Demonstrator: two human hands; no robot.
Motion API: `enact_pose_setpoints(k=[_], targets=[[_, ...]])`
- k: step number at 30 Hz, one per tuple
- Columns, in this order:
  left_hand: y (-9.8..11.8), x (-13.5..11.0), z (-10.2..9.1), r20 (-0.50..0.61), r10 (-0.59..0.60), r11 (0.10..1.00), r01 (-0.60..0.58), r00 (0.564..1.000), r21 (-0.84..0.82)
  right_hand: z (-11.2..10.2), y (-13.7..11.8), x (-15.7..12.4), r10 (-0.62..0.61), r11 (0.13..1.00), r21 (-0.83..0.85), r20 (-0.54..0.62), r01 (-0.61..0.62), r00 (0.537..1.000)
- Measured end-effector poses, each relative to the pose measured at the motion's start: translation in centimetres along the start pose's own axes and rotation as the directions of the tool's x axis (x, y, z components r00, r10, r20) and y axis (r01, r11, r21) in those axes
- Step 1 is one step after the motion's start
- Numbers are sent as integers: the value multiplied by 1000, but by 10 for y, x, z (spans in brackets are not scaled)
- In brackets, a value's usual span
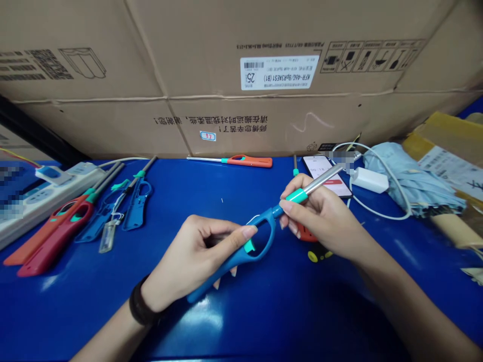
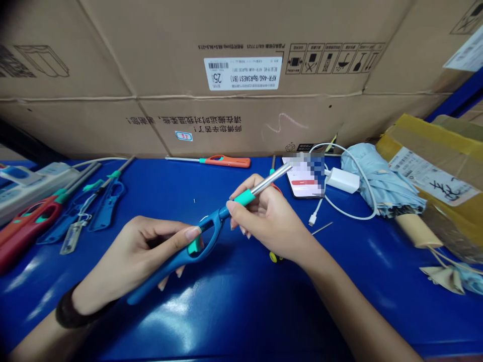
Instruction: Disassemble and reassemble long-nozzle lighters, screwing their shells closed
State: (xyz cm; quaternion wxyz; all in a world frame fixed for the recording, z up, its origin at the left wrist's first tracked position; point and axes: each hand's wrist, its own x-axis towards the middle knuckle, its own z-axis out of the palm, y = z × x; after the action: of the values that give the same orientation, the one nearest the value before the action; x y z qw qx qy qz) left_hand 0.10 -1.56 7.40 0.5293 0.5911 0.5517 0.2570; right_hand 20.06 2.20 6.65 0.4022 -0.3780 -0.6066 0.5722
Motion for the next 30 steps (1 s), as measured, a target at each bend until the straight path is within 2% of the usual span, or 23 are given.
enact_pose_setpoints(k=[4, 7, 12, 15, 18, 20, 26, 30], targets=[[-2, 2, 2, -15, 24, 999, -24, 1000, 26, 4, 2, 2, -9, 1000, -25, -75, 7, 997], [-3, 4, 2, -5, 31, 999, -31, 1000, 25, 5, 4, 4, 21, 1000, -5, -90, -21, 996], [-5, 8, 3, 191, -48, 989, 73, 980, -127, 7, 11, 4, 42, 998, 37, -12, -41, 999], [-7, 10, 5, 265, -18, 973, 78, 964, -218, 11, 14, 2, 48, 997, 63, 66, -52, 997], [-10, 11, 7, 265, 92, 959, -14, 960, -282, 15, 16, 1, 67, 994, 79, 143, -79, 987], [-11, 12, 7, 256, 121, 957, -44, 959, -287, 16, 17, 1, 80, 992, 83, 172, -96, 982], [-12, 12, 2, 210, 110, 974, -63, 971, -218, 16, 21, 5, 115, 981, 126, 229, -146, 967], [-16, 15, 2, 214, 66, 942, 9, 974, -335, 17, 18, 6, 138, 971, 156, 245, -179, 960]])
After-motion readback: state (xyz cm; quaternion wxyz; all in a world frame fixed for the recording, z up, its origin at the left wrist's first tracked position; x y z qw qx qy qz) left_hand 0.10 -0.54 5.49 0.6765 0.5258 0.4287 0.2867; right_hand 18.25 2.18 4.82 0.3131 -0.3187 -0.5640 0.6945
